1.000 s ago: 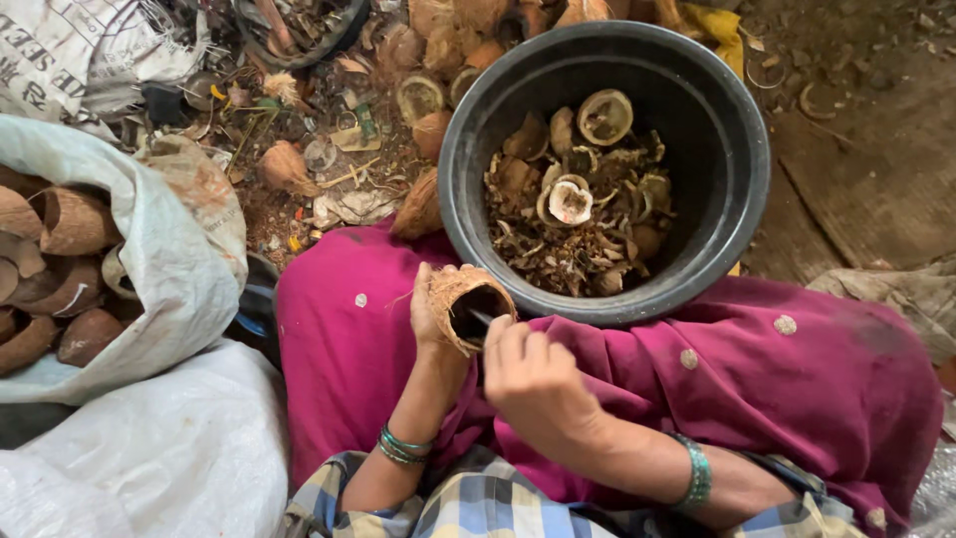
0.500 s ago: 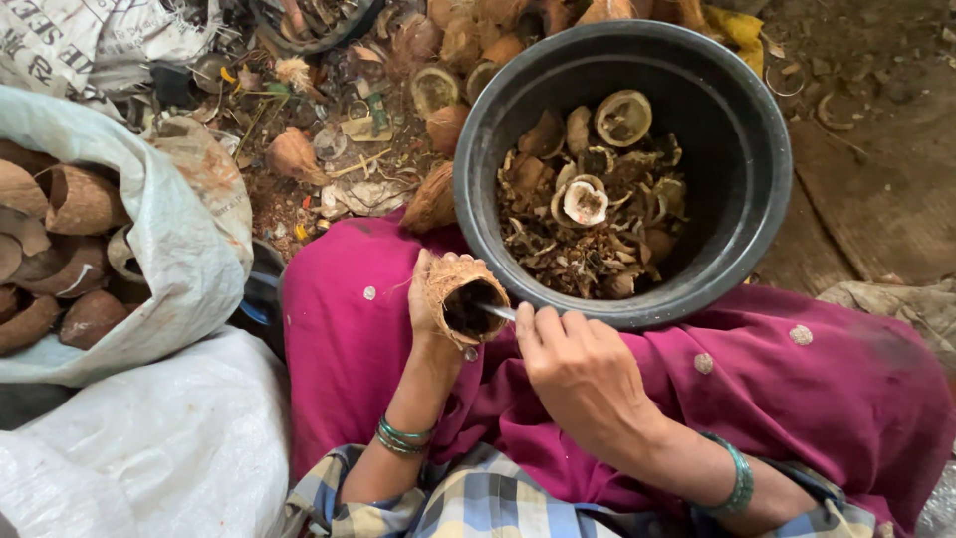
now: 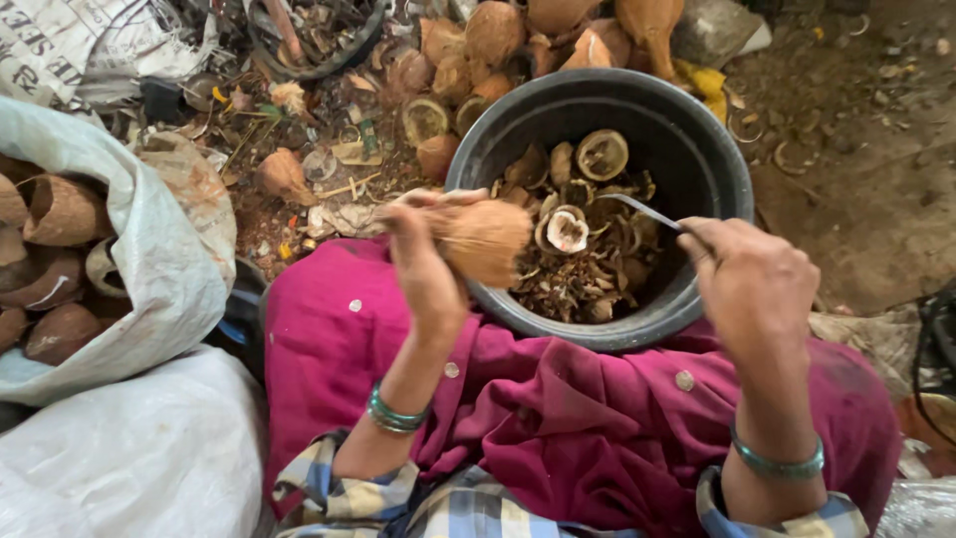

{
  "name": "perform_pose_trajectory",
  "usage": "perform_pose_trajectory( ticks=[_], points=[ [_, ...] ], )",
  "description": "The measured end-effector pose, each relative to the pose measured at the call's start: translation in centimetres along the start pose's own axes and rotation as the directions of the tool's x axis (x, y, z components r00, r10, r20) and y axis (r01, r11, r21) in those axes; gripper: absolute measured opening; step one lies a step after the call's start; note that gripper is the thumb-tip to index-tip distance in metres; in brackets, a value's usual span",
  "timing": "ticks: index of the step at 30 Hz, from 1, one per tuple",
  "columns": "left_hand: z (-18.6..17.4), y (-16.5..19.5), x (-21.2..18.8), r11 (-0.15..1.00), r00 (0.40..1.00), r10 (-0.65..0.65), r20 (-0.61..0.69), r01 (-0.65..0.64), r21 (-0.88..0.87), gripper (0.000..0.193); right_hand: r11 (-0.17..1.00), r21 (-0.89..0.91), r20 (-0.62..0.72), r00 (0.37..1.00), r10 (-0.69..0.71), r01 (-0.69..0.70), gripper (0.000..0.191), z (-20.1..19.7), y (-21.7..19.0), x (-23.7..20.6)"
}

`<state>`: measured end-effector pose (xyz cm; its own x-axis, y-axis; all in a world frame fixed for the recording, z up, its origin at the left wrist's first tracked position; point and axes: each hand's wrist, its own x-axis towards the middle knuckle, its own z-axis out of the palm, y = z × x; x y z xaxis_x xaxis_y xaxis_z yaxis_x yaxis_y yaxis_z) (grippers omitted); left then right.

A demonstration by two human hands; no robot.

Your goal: The person sits on the ground with a large basin of dried coconut halves on their lap and uses a small metal scoop to pry and scrape the dried coconut kernel out of each shell, dropping the loosened kernel and debris into the basin and setting cleaned shells aside.

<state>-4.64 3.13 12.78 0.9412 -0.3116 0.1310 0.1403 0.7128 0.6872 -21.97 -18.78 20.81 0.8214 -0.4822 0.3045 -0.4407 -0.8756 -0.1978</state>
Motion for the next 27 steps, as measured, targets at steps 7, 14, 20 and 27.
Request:
perform_pose_trajectory(
  ticks=[7, 14, 20, 27],
  points=[
    [1.3, -1.7, 0.4, 0.693, 0.908, -0.285, 0.306, -0.025, 0.721, 0.026, 0.999, 0.042, -0.025, 0.999, 0.027, -0.025, 0.019, 1.5, 1.3, 0.2],
    [-0.6, -0.8, 1.3, 0.435, 0.827, -0.118, 0.549, -0.454, 0.777, 0.02, 1.0, -0.009, 0.041, 0.999, 0.026, -0.025, 0.02, 2.7, 1.7, 0.2],
    [-0.9, 2.2, 1.6, 0.572, 0.874, 0.278, 0.398, -0.484, 0.662, 0.024, 0.999, -0.024, 0.11, 0.993, 0.045, -0.042, 0.031, 3.9, 2.5, 1.0],
    [-6.6, 15.3, 5.1, -0.069, 0.569, 0.499, 0.654, -0.726, 0.684, 0.014, 0.98, -0.17, 0.226, 0.964, 0.141, -0.103, 0.032, 6.3, 3.5, 1.3]
  ],
)
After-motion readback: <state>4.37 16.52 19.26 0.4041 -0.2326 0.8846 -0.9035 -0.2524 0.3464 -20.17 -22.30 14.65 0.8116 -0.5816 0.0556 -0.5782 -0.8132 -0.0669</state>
